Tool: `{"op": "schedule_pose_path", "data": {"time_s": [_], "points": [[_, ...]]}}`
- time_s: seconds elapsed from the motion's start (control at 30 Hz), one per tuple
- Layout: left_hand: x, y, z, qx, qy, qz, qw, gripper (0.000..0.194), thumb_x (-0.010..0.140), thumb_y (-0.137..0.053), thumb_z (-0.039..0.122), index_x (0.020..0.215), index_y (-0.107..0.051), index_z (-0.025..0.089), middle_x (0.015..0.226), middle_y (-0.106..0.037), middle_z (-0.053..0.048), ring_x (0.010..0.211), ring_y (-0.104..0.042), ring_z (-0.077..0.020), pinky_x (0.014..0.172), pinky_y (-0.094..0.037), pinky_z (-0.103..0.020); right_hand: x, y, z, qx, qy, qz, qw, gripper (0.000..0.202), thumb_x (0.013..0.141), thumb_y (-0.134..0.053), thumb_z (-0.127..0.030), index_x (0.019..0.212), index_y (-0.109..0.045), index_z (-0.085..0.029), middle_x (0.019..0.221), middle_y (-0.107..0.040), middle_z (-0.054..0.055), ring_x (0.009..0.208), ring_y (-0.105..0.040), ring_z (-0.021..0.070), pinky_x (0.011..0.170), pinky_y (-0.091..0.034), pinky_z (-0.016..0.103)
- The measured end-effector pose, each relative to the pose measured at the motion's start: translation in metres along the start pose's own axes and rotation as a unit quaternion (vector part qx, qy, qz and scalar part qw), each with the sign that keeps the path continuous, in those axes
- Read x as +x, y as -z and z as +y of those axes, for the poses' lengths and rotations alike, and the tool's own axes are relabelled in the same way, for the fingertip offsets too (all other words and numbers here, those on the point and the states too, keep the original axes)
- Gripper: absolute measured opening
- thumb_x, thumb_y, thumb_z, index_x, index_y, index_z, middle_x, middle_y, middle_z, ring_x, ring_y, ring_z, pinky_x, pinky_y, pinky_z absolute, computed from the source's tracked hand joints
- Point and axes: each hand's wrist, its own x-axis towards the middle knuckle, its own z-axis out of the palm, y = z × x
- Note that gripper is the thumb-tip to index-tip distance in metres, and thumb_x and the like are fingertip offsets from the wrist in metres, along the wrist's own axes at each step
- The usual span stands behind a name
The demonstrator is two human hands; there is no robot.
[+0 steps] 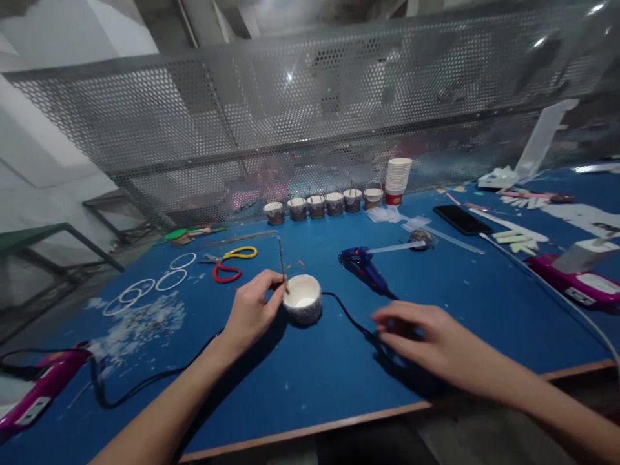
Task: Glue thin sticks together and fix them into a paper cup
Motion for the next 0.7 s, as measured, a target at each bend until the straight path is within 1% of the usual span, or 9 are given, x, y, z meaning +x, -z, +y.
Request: {"op": "schedule_pose_path", "data": {"time_s": [0.03,0.07,0.13,0.2,0.3,0.43,0.53,0.6,0.7], "points": [[0.0,0.0,0.0,0.001,0.0,-0.001,1.0,0.009,0.082,-0.049,0.018,0.075,-0.054,0.017,0.074,-0.063,-0.002,0.068,-0.059,-0.0125,0.064,-0.044,-0.022,0.024,-0.008,-0.01,-0.026,0.04,0.004,0.999,0.026,0.08,-0.049,-0.03,0.1,-0.065,-0.024,0.097,-0.066,0.007,0.081,-0.06,0.0209,0.075,-0.046,0.035],[0.0,0.0,0.0,0.003,0.001,-0.001,1.0,0.009,0.082,-0.048,0.018,0.075,-0.054,0.017,0.074,-0.063,-0.002,0.067,-0.059,-0.0124,0.064,-0.044,-0.022,0.045,-0.018,-0.014,-0.056,0.057,0.01,0.997,0.027,0.08,-0.049,-0.027,0.101,-0.065,-0.02,0.097,-0.066,0.008,0.081,-0.059,0.0203,0.075,-0.045,0.034],[-0.001,0.0,0.0,0.006,0.002,-0.002,1.0,0.01,0.082,-0.047,0.019,0.075,-0.053,0.018,0.073,-0.062,-0.002,0.066,-0.058,-0.0123,0.063,-0.044,-0.022,0.074,-0.035,-0.011,-0.108,0.066,0.02,0.992,0.028,0.077,-0.052,-0.023,0.102,-0.065,-0.016,0.097,-0.066,0.009,0.084,-0.059,0.0206,0.075,-0.044,0.032],[-0.001,0.0,0.0,0.007,0.003,-0.003,1.0,0.01,0.083,-0.047,0.019,0.074,-0.053,0.018,0.073,-0.062,-0.002,0.067,-0.058,-0.0123,0.063,-0.044,-0.022,0.088,-0.045,-0.005,-0.152,0.075,0.024,0.985,0.029,0.078,-0.052,-0.023,0.102,-0.065,-0.015,0.097,-0.066,0.009,0.086,-0.059,0.0212,0.074,-0.042,0.03],[-0.001,-0.001,0.0,0.006,0.005,-0.001,1.0,0.01,0.082,-0.047,0.019,0.074,-0.052,0.018,0.073,-0.062,-0.001,0.067,-0.059,-0.0125,0.063,-0.044,-0.022,0.094,-0.051,-0.007,-0.213,0.099,0.012,0.972,0.024,0.079,-0.052,-0.025,0.096,-0.068,-0.017,0.089,-0.068,0.008,0.082,-0.06,0.0209,0.069,-0.039,0.028],[-0.001,-0.001,0.0,0.005,0.002,-0.002,1.0,0.009,0.082,-0.047,0.017,0.075,-0.053,0.018,0.073,-0.062,-0.001,0.067,-0.058,-0.0124,0.063,-0.044,-0.022,0.089,-0.053,-0.017,-0.269,0.13,0.002,0.954,0.021,0.083,-0.048,-0.022,0.077,-0.067,-0.018,0.077,-0.067,0.005,0.073,-0.059,0.0177,0.065,-0.032,0.029],[-0.001,-0.001,0.0,0.006,-0.001,-0.001,1.0,0.009,0.082,-0.048,0.017,0.075,-0.053,0.018,0.073,-0.062,-0.001,0.066,-0.058,-0.0123,0.063,-0.044,-0.022,0.071,-0.052,-0.021,-0.275,0.161,-0.019,0.948,0.02,0.082,-0.049,-0.02,0.067,-0.062,-0.017,0.069,-0.064,0.003,0.067,-0.055,0.0152,0.065,-0.03,0.029],[-0.001,-0.001,0.0,0.005,-0.002,0.001,1.0,0.009,0.082,-0.048,0.017,0.075,-0.053,0.018,0.073,-0.062,-0.001,0.066,-0.058,-0.0122,0.063,-0.044,-0.022,0.048,-0.051,-0.021,-0.26,0.186,-0.05,0.946,0.017,0.079,-0.052,-0.02,0.064,-0.059,-0.018,0.067,-0.062,0.001,0.066,-0.054,0.0142,0.068,-0.031,0.03],[-0.001,-0.001,-0.001,0.004,-0.006,0.005,1.0,0.009,0.082,-0.048,0.017,0.075,-0.053,0.018,0.073,-0.062,-0.002,0.066,-0.058,-0.0119,0.063,-0.044,-0.022,-0.002,-0.051,-0.009,-0.188,0.208,-0.11,0.953,0.018,0.077,-0.055,-0.017,0.059,-0.054,-0.019,0.063,-0.059,-0.003,0.064,-0.053,0.0118,0.073,-0.035,0.029]]}}
